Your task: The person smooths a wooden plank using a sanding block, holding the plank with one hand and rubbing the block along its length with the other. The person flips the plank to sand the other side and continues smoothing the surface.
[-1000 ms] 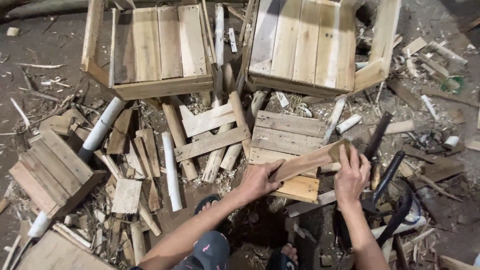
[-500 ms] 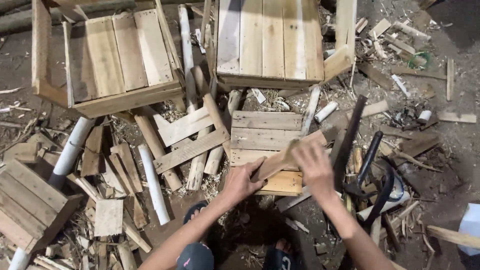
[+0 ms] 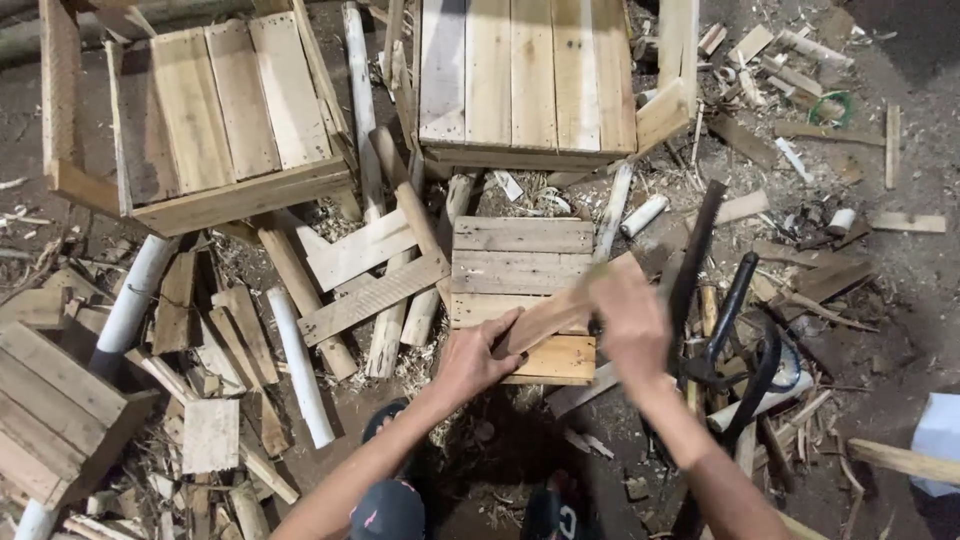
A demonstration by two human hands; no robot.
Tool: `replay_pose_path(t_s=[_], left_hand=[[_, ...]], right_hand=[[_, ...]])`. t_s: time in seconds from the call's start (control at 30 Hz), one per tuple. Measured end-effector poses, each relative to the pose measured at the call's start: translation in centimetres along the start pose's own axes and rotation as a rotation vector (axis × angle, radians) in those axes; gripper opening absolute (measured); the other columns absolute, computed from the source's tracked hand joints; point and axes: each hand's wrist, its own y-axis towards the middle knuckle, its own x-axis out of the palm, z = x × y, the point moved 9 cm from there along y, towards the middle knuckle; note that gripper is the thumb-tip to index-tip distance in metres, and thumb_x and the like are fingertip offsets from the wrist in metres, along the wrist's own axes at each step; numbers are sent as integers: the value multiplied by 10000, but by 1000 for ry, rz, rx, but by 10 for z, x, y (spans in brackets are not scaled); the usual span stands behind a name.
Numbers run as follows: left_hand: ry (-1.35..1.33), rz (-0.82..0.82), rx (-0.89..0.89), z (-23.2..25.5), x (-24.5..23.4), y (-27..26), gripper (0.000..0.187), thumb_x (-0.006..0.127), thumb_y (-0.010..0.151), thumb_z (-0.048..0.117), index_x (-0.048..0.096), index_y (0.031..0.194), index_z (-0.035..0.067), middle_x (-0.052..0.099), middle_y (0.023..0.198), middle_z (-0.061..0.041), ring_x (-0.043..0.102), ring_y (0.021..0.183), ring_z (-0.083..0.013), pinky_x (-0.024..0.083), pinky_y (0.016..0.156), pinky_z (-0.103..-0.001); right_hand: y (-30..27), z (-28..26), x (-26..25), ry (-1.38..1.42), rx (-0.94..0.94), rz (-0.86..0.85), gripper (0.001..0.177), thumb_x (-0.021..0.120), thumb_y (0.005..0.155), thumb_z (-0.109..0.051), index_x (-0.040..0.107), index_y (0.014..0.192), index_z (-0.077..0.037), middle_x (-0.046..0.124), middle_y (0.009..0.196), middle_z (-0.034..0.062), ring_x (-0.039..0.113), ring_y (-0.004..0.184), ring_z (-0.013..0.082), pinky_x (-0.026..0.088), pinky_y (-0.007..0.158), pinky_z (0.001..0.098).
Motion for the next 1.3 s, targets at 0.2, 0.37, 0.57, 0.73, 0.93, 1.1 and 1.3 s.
replay_pose_path(t_s=[0.2,0.37,0.57,0.73,0.93,1.1,1.3], left_hand=[[2,-12,10,1,3,-1,660,724,671,333,527,1299,296,689,1086,-17,661,968,-285,534,833,-464],[-8,-7,3,2,-2,-2,665,722,665,355,527,1299,309,689,1084,-10,656,974,-279,531,830,-454],[-1,3,19,2,-3,-5,678,729,660,338,522,1304,299,691,1081,-29,659,971,-282,532,827,-451],[9,13,50,7,-6,-2,697,725,659,360,507,1317,291,685,1080,-60,647,981,-311,522,839,-482],[29,50,73,3,-3,-2,644,734,670,347,537,1282,314,706,1010,-28,672,925,-278,547,777,-438],[14,12,38,9,-9,-5,678,710,665,388,519,1310,307,689,1078,-37,643,1006,-275,518,849,-453],[21,-40,4,10,-6,-6,678,710,671,400,509,1314,323,686,1090,-26,648,997,-280,525,835,-451]], right_hand=[[-11,38,38,-163,4,182,361,472,877,-106,667,1159,-216,653,1108,108,609,1075,288,469,893,400],[-5,-33,-7,21,-173,222,330,474,890,-116,652,1151,-210,639,1148,74,599,1087,276,461,862,428],[-14,-6,23,-28,-120,225,313,456,894,-81,671,1096,-185,660,1039,50,616,957,227,440,781,365],[-11,-26,9,93,-241,185,260,481,934,-249,626,1146,-290,640,1117,-78,572,908,140,369,779,339],[16,-7,-20,-30,-25,137,427,488,825,-83,625,1168,-298,601,1192,-59,515,945,215,368,789,399],[-6,27,21,-8,169,13,431,440,898,-119,560,1270,-300,538,1332,-17,468,1195,254,313,960,484],[26,-13,-35,-23,1,56,408,363,932,-109,587,1201,-317,558,1291,-30,499,1212,213,369,915,511]])
